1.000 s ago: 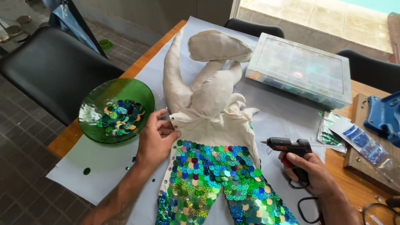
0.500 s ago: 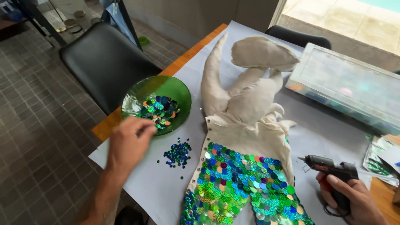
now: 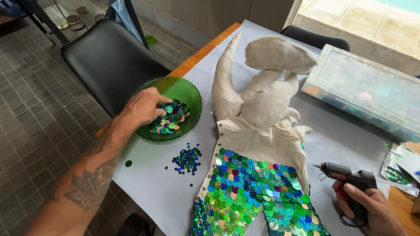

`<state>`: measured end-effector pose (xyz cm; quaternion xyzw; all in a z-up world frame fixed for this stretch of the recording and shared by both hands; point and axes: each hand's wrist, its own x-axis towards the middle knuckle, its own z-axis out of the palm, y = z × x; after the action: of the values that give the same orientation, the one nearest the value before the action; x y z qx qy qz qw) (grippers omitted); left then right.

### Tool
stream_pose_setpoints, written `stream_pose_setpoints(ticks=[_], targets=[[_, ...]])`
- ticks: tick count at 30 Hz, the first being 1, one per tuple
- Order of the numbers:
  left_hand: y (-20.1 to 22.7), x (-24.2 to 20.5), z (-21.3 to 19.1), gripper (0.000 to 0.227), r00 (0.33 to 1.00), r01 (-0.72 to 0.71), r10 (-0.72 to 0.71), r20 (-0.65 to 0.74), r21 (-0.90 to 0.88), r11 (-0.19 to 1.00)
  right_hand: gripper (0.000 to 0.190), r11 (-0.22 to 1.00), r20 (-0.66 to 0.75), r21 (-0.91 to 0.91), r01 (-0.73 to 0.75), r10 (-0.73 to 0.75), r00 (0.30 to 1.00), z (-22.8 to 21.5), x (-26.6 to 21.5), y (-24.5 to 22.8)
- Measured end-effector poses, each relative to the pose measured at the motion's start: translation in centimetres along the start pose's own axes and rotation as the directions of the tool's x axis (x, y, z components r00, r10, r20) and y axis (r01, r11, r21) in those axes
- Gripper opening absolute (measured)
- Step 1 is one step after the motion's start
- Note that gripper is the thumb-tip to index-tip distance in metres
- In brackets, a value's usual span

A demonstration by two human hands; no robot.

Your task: Decorating a stuffed figure by gluing sequins onto its legs using a hot glue gun

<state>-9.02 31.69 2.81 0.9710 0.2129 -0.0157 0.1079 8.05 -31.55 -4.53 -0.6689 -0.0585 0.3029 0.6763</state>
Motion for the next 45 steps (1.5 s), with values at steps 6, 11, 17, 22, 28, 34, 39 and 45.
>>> stream_pose_setpoints(ticks=[6, 11, 17, 22, 28, 34, 39, 45], targets=[[1.2, 0.3, 0.2, 0.017, 0.997, -0.061, 0.063, -0.049, 0.034, 0.998, 0.043, 1.0, -0.04, -0.002, -0.022, 0.022, 0.999, 1.6, -1.0, -1.4], [1.2, 0.3, 0.1, 0.018, 0.997, -0.052, 0.055, -0.059, 0.043, 0.998, 0.043, 0.997, -0.008, -0.049, 0.062, -0.063, 0.998, 1.4, -0.8, -1.1], [0.0, 0.2, 1.0, 0.015, 0.974, -0.076, 0.087, -0.211, 0.058, 0.995, 0.04, 0.99, 0.07, -0.026, 0.136, -0.134, 0.989, 1.3, -0.7, -1.1], [0.4, -0.9, -0.3, 0.008, 0.974, -0.043, 0.052, -0.219, 0.043, 0.998, 0.04, 0.989, 0.134, 0.01, 0.145, -0.145, 0.98, 0.8, -0.6, -0.8], [1.0, -2.5, -1.9, 0.016, 0.981, 0.091, -0.113, -0.158, -0.143, 0.986, 0.04, 0.99, 0.097, -0.013, 0.139, -0.137, 0.986, 1.2, -0.9, -1.0], [10.0, -9.4, -5.2, 0.017, 0.955, 0.109, -0.253, -0.156, -0.608, 0.787, 0.038, 0.982, 0.125, 0.014, 0.189, -0.189, 0.974, 1.7, -1.0, -1.7], [13.7, -11.3, -2.2, 0.022, 0.987, 0.159, -0.065, 0.147, -0.952, 0.262, 0.037, 0.969, 0.185, 0.028, 0.245, -0.246, 0.951, 2.9, -1.2, -3.0], [15.4, -11.7, 0.4, 0.026, 0.984, 0.171, -0.068, 0.163, -0.978, 0.121, 0.036, 0.976, 0.136, -0.086, 0.199, -0.186, 0.973, 3.7, -2.2, -4.0]])
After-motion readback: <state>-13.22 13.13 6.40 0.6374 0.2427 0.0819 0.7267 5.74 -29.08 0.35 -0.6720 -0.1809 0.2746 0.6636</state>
